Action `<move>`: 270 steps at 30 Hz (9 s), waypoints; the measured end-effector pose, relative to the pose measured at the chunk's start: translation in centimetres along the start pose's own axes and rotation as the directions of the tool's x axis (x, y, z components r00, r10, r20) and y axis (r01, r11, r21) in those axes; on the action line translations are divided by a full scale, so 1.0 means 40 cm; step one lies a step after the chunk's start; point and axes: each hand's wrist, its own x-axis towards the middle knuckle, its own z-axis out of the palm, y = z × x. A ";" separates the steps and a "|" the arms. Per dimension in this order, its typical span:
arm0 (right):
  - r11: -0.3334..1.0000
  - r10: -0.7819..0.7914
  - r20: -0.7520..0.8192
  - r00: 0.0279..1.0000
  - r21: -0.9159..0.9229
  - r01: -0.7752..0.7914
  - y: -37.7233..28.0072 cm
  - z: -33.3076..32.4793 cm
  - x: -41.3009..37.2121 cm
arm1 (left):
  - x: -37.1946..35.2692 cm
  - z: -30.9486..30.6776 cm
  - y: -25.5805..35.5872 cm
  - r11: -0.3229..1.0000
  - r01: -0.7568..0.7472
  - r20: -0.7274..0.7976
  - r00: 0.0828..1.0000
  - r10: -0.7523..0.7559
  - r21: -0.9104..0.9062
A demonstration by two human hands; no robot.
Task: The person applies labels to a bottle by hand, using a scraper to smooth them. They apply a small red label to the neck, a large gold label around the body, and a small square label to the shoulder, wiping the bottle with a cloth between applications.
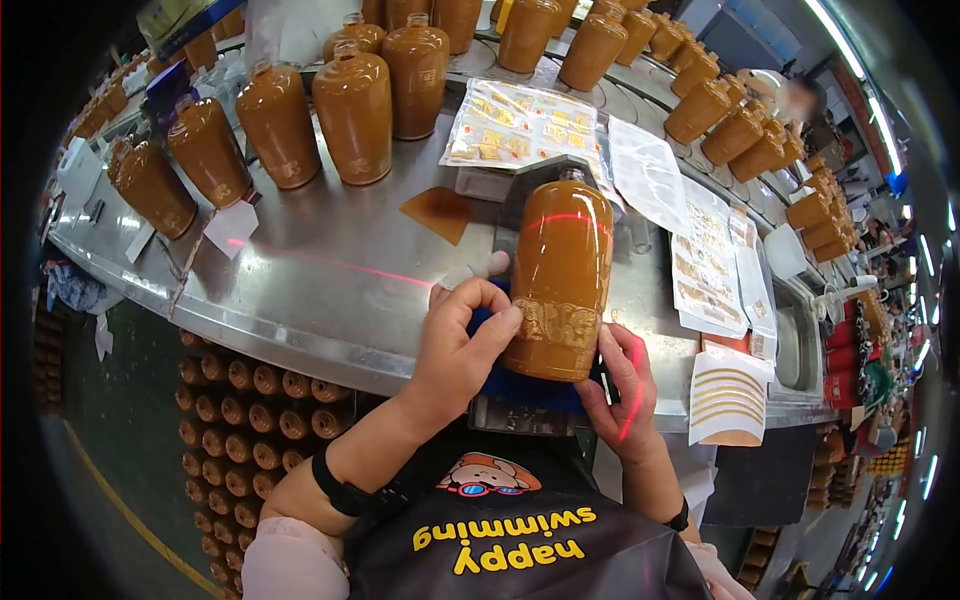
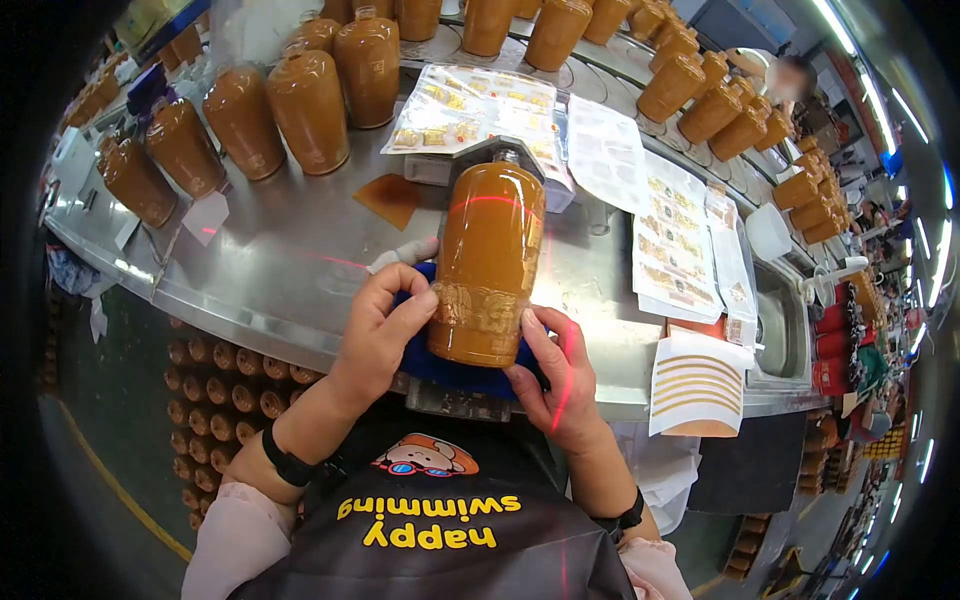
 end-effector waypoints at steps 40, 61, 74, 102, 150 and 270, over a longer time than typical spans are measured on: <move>0.999 -0.034 -0.037 0.999 -0.040 0.032 -0.016 -0.043 0.017 | -0.025 0.020 0.021 0.511 -0.445 0.276 0.885 0.374 0.735; 0.998 -0.068 -0.046 0.997 -0.004 0.067 0.006 -0.073 0.075 | -0.027 0.011 -0.023 0.618 -0.411 0.276 0.911 0.307 0.670; 0.972 0.178 -0.236 0.955 0.194 -0.133 0.000 -0.070 0.039 | -0.029 0.027 0.010 0.515 -0.444 0.296 0.890 0.347 0.733; 0.579 0.615 -0.066 0.786 0.715 -0.393 0.017 -0.043 0.036 | -0.024 0.083 0.058 0.199 -0.676 0.487 0.674 0.555 0.709; 0.890 0.445 -0.261 0.856 0.237 -0.390 0.011 -0.042 0.179 | -0.007 -0.011 -0.017 0.563 -0.326 0.208 0.942 0.264 0.759; 0.700 0.506 -0.025 0.862 0.596 -0.394 -0.082 0.011 0.085 | -0.022 0.033 0.009 0.848 -0.329 0.083 0.942 0.325 0.417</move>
